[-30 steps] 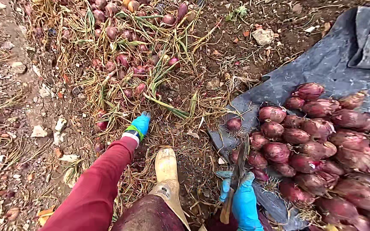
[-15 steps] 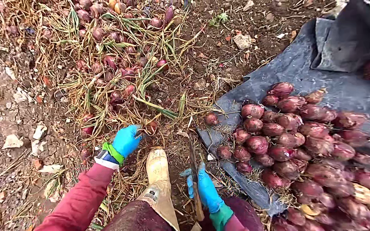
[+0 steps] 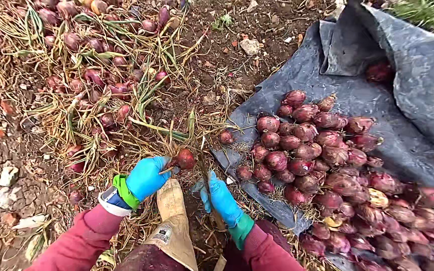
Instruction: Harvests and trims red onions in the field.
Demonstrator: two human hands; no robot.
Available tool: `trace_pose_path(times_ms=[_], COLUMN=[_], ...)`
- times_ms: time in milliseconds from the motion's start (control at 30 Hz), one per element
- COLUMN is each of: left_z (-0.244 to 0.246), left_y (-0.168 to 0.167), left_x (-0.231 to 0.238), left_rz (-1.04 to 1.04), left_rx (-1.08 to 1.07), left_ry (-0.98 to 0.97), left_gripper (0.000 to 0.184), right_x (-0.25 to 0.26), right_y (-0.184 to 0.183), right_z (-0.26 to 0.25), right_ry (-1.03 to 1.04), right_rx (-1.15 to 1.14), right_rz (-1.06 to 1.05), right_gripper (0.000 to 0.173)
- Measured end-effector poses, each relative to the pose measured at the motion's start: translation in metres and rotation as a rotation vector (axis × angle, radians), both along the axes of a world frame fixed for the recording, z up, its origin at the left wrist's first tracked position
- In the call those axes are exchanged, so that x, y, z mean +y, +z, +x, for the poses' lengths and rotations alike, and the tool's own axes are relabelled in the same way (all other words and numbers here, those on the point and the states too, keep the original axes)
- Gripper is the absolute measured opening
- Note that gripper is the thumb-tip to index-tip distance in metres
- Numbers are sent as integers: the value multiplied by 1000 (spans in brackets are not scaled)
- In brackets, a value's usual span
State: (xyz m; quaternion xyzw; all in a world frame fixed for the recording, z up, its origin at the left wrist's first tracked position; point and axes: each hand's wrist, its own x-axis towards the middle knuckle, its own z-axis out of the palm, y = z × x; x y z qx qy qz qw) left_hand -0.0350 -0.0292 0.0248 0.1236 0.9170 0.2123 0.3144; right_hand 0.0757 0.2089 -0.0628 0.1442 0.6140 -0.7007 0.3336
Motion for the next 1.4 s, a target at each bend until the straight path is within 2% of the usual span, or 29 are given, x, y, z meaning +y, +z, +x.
trace_pose_path(times_ms=[67,100,133,167,233,267,333,367,433,500,567,633,733,800,867,933,1033,1100,1167,1300,1400], left_z=[12,19,25,26,12,-1,-20,-25,-31,-28,-31,-48,-79,-88,-84,-69,-43,-31,-19,6,25], left_y=[15,20,24,27,23,20,15,16,13,6,3,-16,-86,-128,-137,-130,-113,-91,-59,-9,-2], left_x=[42,67,89,104,98,79,14,-29,-122,-197,-221,-210,-192,-191,-192,-193,-190,-173,-141,-68,-32], left_rz=[-113,-143,-142,-114,-29,-22,-61,-133,-406,-602,-581,-458,-362,-490,-579,-574,-535,-438,-327,-200,-61], left_rx=[-84,-153,-216,-241,-137,-69,35,66,106,120,144,119,44,19,-6,-80,-169,-158,-118,-93,-256], left_ry=[-259,-423,-559,-612,-459,-308,86,273,545,665,646,551,431,324,302,329,426,439,396,158,-54], left_gripper=[25,27,29,30,27,31,37,40,44,45,39,34,32,64,82,83,71,67,59,53,60], right_x=[11,18,26,33,46,56,82,91,94,81,57,29,-4,-16,-16,-10,-4,-7,-14,-36,-46], right_y=[2,9,16,19,18,15,9,5,-1,-7,-16,-24,-27,-26,-24,-21,-28,-33,-35,-20,1], right_z=[9,14,22,31,44,45,48,50,55,60,52,43,32,29,30,34,50,58,63,39,6], right_ry=[164,179,117,-3,-335,-491,-647,-667,-659,-610,-540,-461,-324,-267,-248,-269,-338,-347,-261,-1,-14], right_rx=[-11,17,57,94,139,149,145,140,90,9,-33,-56,-26,-20,-17,-26,-128,-238,-303,-42,132], right_rz=[22,27,40,52,17,-52,-110,-95,-29,28,63,76,56,26,10,10,13,1,-61,-228,-139], right_gripper=[90,87,80,76,86,91,98,98,94,94,96,96,94,93,94,94,95,98,100,89,87])
